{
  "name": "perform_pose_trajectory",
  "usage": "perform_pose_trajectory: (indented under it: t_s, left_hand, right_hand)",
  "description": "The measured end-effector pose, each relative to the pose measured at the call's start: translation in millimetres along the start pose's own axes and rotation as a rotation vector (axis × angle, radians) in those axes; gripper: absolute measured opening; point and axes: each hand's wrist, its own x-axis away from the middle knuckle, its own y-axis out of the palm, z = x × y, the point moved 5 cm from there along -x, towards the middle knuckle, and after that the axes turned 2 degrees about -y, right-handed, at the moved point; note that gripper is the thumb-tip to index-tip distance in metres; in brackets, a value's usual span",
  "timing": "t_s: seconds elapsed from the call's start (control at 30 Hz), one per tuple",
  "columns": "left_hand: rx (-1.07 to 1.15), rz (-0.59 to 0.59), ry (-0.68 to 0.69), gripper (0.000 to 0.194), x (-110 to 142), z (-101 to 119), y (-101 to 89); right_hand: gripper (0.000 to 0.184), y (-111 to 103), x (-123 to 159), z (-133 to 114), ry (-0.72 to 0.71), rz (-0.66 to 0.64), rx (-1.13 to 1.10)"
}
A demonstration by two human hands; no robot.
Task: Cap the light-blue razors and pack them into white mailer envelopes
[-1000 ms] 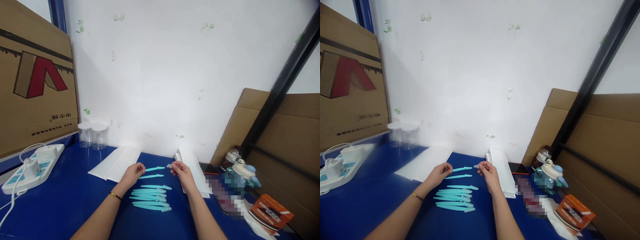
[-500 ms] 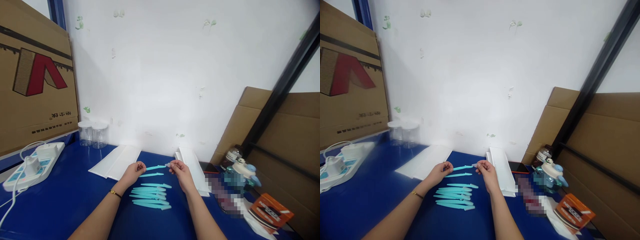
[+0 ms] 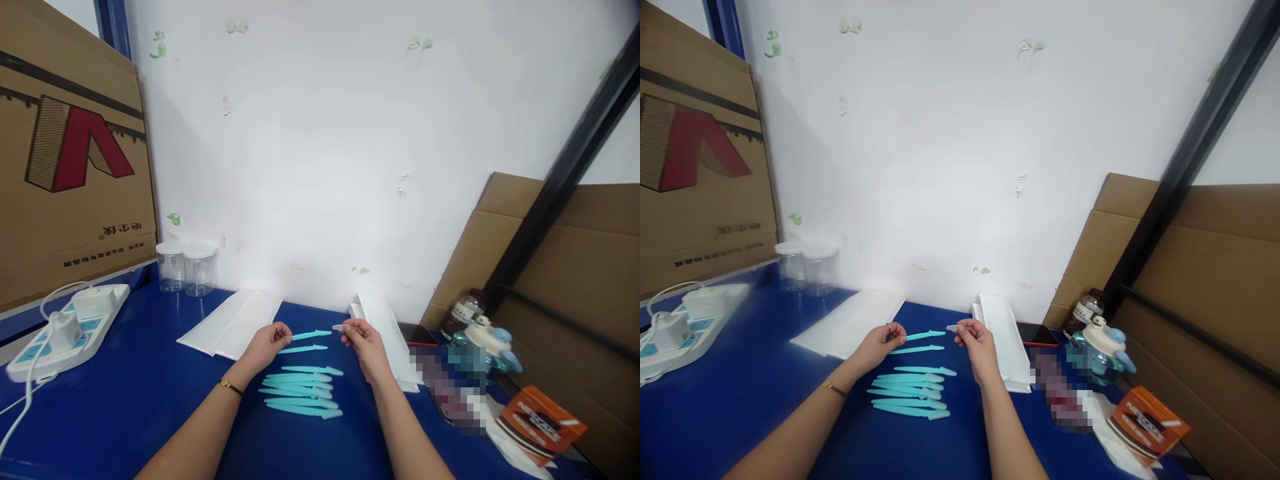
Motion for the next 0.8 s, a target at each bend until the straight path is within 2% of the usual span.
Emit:
perform_pose_trajectory:
  t_s: [0.17, 0.4, 0.7, 0.8]
  left_hand:
    - [0.001, 0.001, -0.005, 0.023, -0.2, 0.2, -0.2]
    - [0.012, -0.005, 0.006, 0.023, -2.2, -4.6, 0.8]
    - [-0.015, -0.012, 0.017, 0.022, 0.3, 1.4, 2.6]
    - [-0.067, -0.044, 0.008, 0.021, 3.1, 1.0, 5.9]
  right_hand:
    - [0.03, 3.1, 1.4, -0.8, -0.001, -0.035, 0.042]
    - [0.029, -1.3, -0.6, 2.0, 0.003, -0.01, 0.012]
    - [0.029, 19.7, 8.2, 6.6, 0.054, -0.122, 0.037]
    - [0.029, 18.9, 6.4, 8.1, 0.06, -0.193, 0.118]
